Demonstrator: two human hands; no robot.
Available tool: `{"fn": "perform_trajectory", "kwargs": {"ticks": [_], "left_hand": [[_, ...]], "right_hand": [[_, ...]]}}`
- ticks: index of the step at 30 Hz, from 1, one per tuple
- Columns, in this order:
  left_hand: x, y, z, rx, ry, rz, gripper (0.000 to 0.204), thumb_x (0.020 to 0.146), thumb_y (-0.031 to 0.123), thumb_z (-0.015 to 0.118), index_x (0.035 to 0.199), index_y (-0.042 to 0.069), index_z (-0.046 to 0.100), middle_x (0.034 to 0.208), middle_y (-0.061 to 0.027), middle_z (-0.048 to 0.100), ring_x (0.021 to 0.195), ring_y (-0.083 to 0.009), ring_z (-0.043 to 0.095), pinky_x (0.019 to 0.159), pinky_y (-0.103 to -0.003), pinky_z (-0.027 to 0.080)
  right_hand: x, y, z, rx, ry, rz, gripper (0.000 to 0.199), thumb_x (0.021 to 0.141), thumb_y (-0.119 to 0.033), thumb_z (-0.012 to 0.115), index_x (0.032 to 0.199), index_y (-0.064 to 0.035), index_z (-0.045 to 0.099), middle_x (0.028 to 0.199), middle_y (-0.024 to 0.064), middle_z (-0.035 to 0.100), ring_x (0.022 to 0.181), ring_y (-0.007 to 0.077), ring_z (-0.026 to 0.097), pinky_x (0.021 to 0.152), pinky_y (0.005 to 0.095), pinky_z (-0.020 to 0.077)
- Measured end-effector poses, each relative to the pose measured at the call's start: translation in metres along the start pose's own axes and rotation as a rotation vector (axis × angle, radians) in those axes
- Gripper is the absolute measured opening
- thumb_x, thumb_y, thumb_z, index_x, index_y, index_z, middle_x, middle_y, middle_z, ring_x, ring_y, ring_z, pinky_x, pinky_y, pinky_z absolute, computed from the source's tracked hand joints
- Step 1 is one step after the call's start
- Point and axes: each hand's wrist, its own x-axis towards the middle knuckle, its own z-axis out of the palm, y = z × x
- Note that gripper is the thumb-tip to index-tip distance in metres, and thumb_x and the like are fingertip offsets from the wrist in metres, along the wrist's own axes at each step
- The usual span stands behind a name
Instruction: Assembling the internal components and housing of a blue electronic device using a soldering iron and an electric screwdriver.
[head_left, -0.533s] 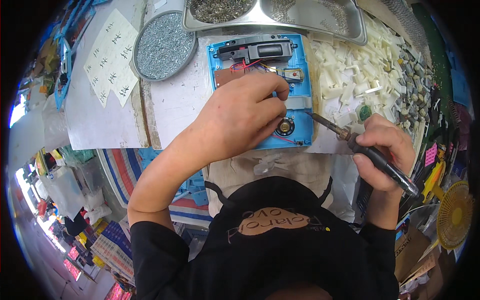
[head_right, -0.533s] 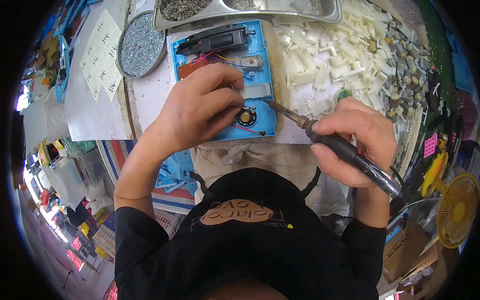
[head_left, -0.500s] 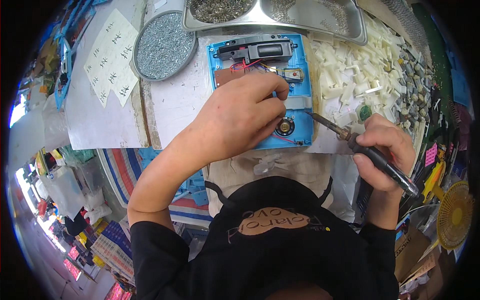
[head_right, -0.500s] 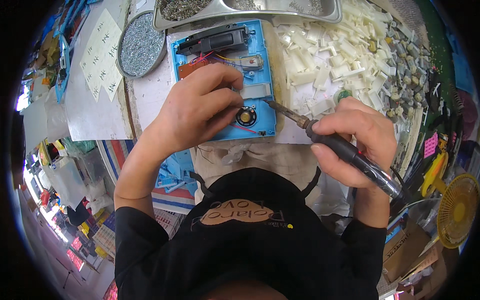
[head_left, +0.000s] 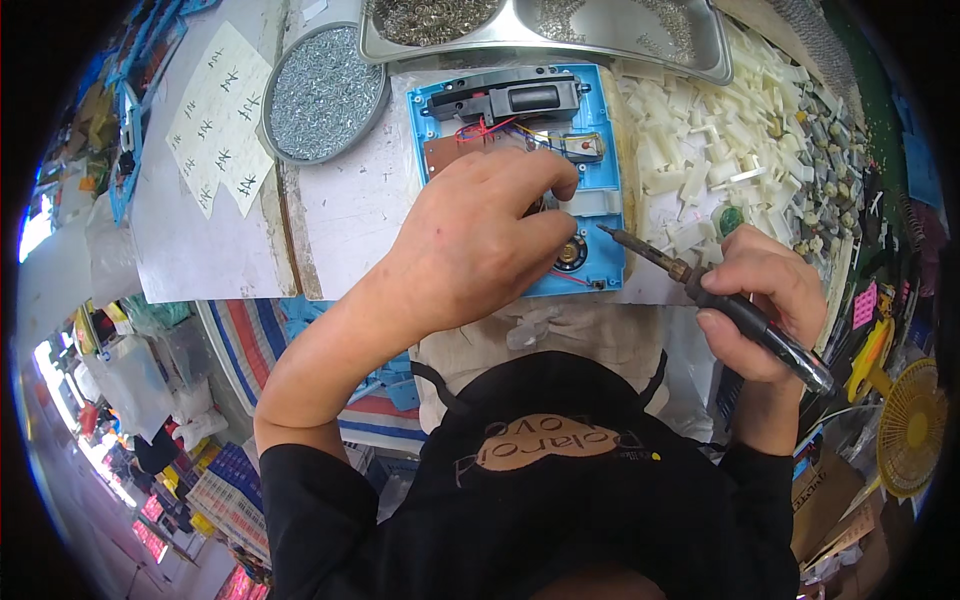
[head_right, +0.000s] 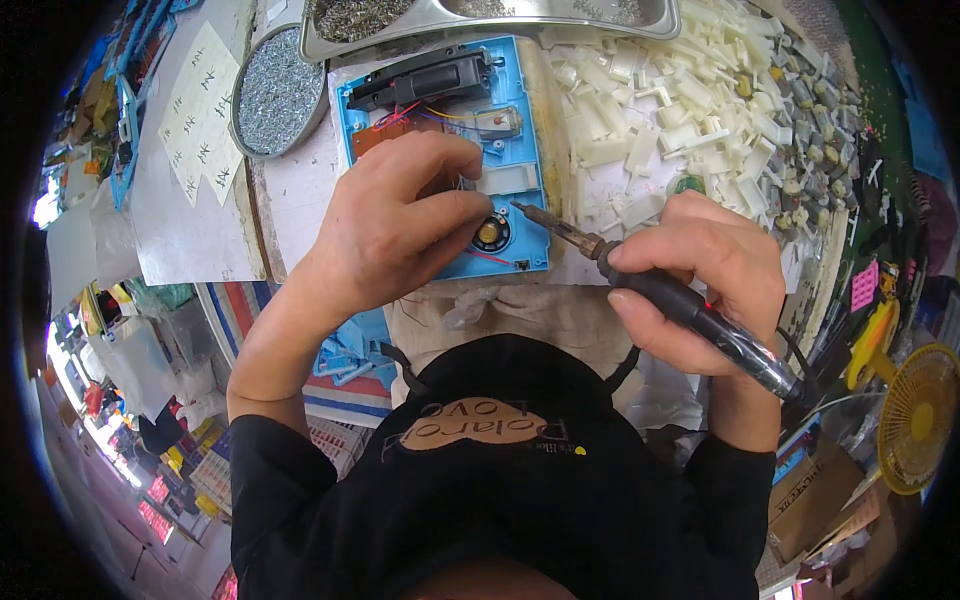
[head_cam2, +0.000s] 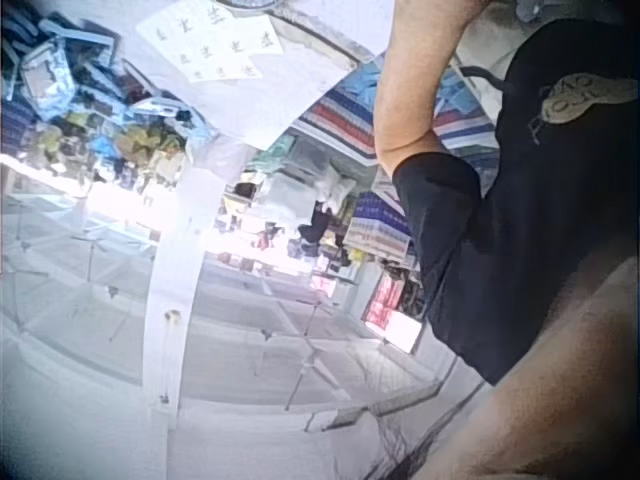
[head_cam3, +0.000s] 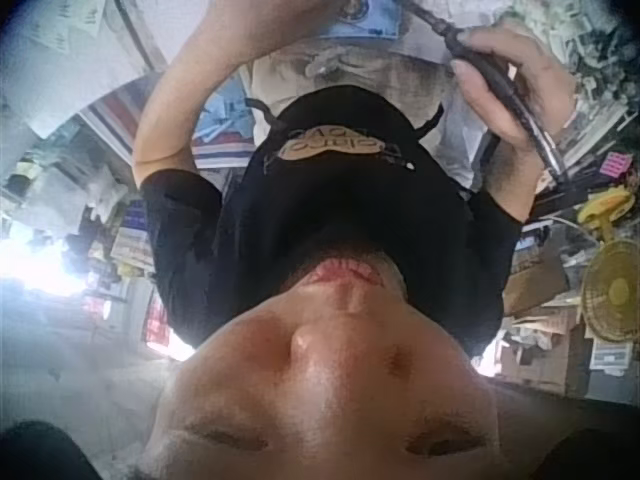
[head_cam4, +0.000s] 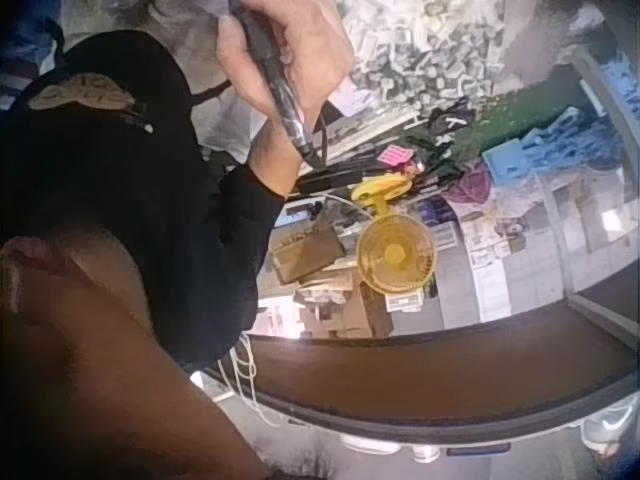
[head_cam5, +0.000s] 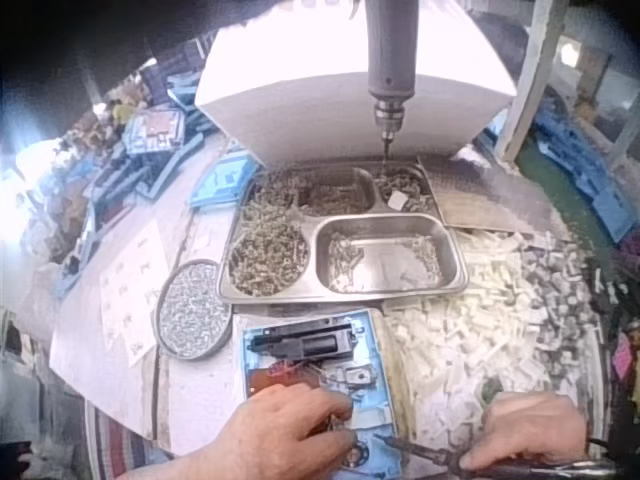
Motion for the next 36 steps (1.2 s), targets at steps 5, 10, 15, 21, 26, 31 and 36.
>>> {"fn": "perform_trajectory", "kwargs": {"ticks": [5,10,15,21,26,31,36], "left_hand": [[0.001,0.0,-0.001,0.033,-0.022,0.035,0.025,0.067,0.003,0.078,0.09,0.007,0.069,0.102,-0.0077,0.062,0.083,-0.0262,0.063,0.07,-0.038,0.05],[0.007,0.005,-0.006,0.084,-0.071,0.073,0.024,0.066,0.008,0.076,0.089,0.007,0.068,0.104,-0.0073,0.061,0.083,-0.0258,0.061,0.07,-0.038,0.048],[0.01,0.007,-0.01,0.116,-0.121,0.092,0.023,0.067,0.01,0.074,0.088,0.007,0.067,0.106,-0.0068,0.061,0.087,-0.0254,0.061,0.072,-0.038,0.048],[0.012,0.009,-0.009,0.129,-0.144,0.096,0.021,0.068,0.012,0.073,0.087,0.007,0.068,0.106,-0.0065,0.061,0.087,-0.0255,0.061,0.072,-0.038,0.048],[0.011,0.008,-0.009,0.132,-0.145,0.097,0.021,0.068,0.012,0.073,0.088,0.007,0.067,0.106,-0.0065,0.061,0.088,-0.0255,0.061,0.073,-0.038,0.049],[0.009,0.006,-0.009,0.139,-0.136,0.113,0.021,0.068,0.012,0.072,0.088,0.007,0.067,0.105,-0.0067,0.061,0.087,-0.0254,0.061,0.072,-0.038,0.049],[0.015,0.002,-0.011,0.109,-0.156,0.142,0.02,0.068,0.01,0.072,0.086,0.007,0.066,0.104,-0.0073,0.061,0.083,-0.0265,0.06,0.071,-0.039,0.048]], "right_hand": [[0.001,-0.002,0.002,-0.015,-0.035,0.019,0.028,0.069,-0.006,0.081,0.096,-0.0041,0.071,0.072,0.0064,0.065,0.058,0.0207,0.055,0.053,0.0314,0.0401],[0.005,-0.004,0.008,-0.02,-0.07,0.051,0.029,0.068,-0.005,0.08,0.096,-0.0059,0.071,0.071,0.006,0.065,0.058,0.022,0.055,0.053,0.0323,0.0408],[0.01,-0.004,0.008,-0.041,-0.091,0.045,0.029,0.068,-0.005,0.08,0.096,-0.0067,0.071,0.07,0.0055,0.064,0.058,0.0222,0.056,0.053,0.0325,0.0411],[0.01,-0.008,0.008,-0.027,-0.086,0.166,0.026,0.07,-0.005,0.08,0.095,-0.0056,0.072,0.066,0.0044,0.059,0.055,0.0182,0.054,0.053,0.0316,0.0401],[0.006,-0.01,0.005,0.032,-0.021,0.162,0.027,0.07,-0.004,0.08,0.095,-0.0031,0.072,0.064,0.0029,0.056,0.054,0.015,0.051,0.053,0.0298,0.036],[-0.016,-0.014,-0.014,0.108,0.101,0.214,0.029,0.071,-0.006,0.079,0.098,0.0001,0.069,0.068,0.0035,0.056,0.059,0.0141,0.051,0.056,0.0289,0.0355],[-0.092,-0.019,-0.086,0.105,0.397,0.298,0.04,0.084,-0.014,0.074,0.115,0.0015,0.054,0.102,0.0092,0.061,0.087,0.0162,0.057,0.081,0.0291,0.0458]]}}
